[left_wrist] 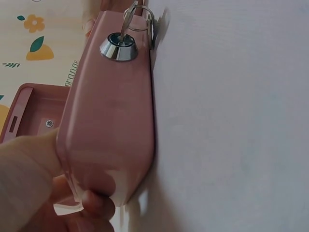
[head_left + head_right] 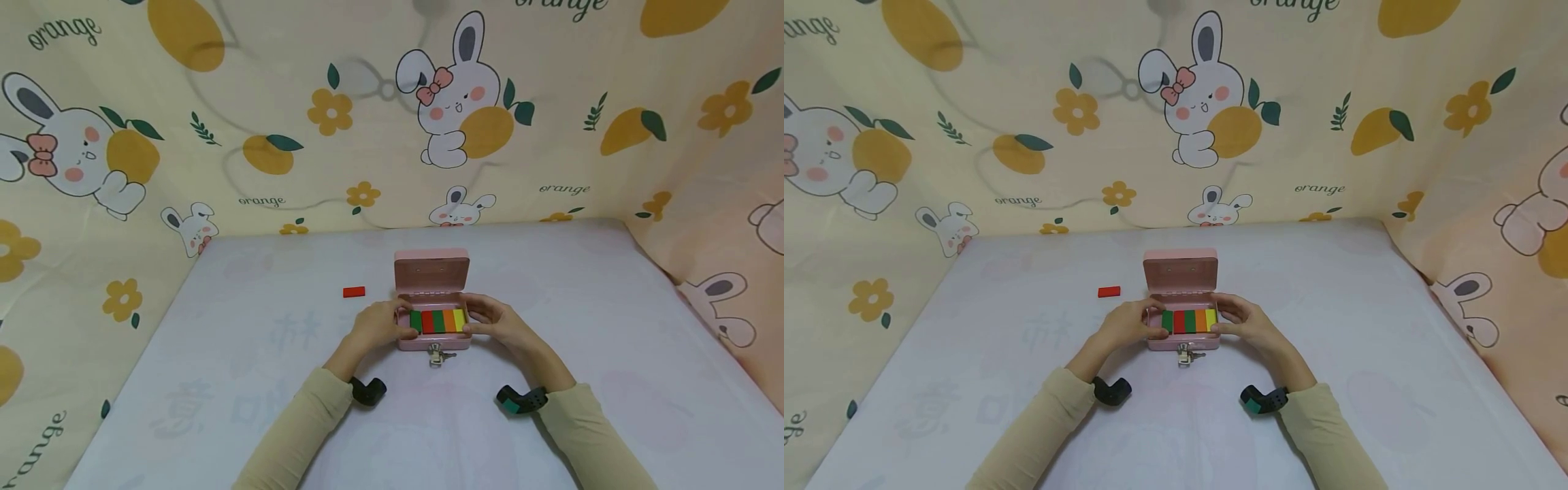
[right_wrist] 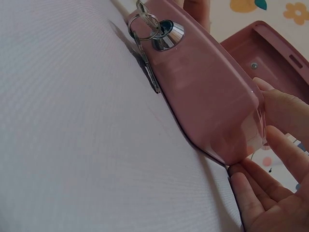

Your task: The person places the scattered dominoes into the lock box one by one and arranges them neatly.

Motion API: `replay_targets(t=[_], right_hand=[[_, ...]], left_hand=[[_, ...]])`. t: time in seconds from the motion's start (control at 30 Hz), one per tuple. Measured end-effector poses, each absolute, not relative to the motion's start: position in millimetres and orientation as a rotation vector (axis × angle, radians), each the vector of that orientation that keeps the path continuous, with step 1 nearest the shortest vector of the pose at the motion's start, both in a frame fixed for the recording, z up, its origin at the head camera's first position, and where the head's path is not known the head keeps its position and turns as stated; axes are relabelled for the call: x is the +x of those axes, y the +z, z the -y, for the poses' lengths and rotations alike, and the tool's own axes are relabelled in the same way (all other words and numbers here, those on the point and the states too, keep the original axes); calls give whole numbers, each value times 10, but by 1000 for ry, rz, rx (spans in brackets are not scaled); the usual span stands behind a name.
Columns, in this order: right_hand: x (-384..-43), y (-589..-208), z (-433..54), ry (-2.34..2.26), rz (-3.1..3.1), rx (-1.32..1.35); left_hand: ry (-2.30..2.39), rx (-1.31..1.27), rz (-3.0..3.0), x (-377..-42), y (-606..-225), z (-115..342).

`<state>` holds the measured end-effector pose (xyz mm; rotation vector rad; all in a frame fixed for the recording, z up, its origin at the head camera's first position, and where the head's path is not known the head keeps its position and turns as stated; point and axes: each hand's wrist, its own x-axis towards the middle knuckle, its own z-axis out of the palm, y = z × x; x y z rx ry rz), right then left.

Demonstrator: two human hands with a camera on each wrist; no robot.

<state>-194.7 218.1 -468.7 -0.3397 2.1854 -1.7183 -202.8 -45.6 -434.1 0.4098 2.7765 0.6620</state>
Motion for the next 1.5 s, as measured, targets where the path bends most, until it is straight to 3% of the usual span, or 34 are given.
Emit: replay_targets(t=[1.5], right_hand=[[-1960, -4694, -2194, -1711, -2199, -363]], left_hand=[[608, 343, -2790, -2037, -4324, 375]])
